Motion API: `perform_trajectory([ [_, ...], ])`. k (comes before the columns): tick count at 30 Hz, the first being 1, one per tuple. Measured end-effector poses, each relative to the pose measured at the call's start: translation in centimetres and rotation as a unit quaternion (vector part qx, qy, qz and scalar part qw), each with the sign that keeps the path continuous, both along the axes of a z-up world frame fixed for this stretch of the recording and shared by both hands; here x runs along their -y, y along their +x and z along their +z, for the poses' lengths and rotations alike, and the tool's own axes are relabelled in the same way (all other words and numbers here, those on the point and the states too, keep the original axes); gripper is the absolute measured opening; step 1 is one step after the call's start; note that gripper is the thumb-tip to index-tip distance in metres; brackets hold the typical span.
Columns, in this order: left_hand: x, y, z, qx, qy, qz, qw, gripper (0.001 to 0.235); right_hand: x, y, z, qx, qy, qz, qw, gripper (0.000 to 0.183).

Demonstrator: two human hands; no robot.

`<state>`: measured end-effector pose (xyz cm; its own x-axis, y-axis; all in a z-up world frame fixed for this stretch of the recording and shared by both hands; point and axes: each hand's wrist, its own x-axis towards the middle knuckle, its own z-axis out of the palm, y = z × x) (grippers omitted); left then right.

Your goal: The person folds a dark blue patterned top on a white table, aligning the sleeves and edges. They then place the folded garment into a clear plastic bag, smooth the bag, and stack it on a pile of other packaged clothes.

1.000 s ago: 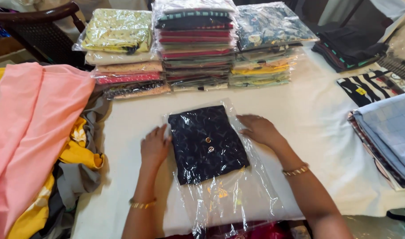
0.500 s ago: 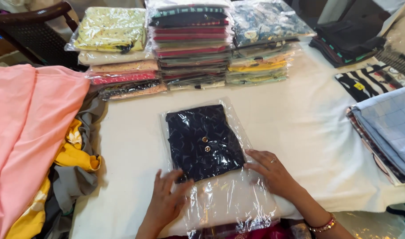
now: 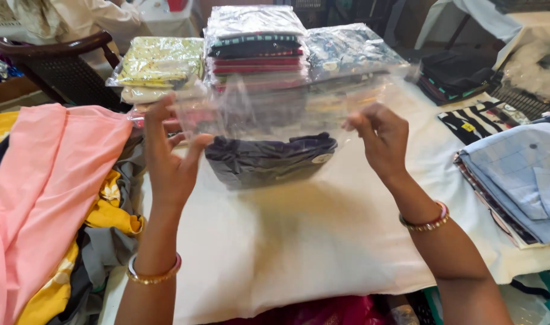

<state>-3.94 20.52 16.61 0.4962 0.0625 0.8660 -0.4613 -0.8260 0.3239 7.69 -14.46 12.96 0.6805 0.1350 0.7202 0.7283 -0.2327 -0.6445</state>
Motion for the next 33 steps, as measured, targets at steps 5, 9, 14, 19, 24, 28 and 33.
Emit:
perform_trajectory([
  [5,-2.0,4.5,-2.9,-0.155,-0.147,-0.088,0.973,0.007,-1.3,3.6,-0.3,-0.091,0.144,0.115,0.979,0.019],
  [9,-2.9,8.0,-3.4,-0.154,-0.19,-0.1,0.965,0.008,-1.7,8.1,-1.1,-0.144,0.128,0.077,0.978,0.021],
  [14,-4.0,14.1,-1.1,-0.167,-0.083,0.061,0.981,0.013,-3.8,12.7,2.8,-0.126,0.072,0.021,0.989,0.023],
  [19,-4.0,11.9,-0.6,-0.106,-0.162,-0.129,0.973,0.013,-1.8,11.5,3.1,-0.046,0.068,0.06,0.995,0.022],
  [24,-5.1,7.0,-14.7,-0.205,-0.05,-0.09,0.973,0.016,1.8,7.5,-11.5,-0.105,-0.05,0.067,0.991,0.015],
  [28,-4.8,2.3,-25.5,-0.44,-0.222,-0.166,0.854,0.014,3.3,2.1,-19.6,-0.367,-0.123,0.079,0.919,0.019],
  [33,-9.0,-0.7,-30.1,-0.447,-0.263,-0.265,0.813,0.017,7.3,1.2,-19.8,-0.391,-0.16,0.165,0.891,0.017],
])
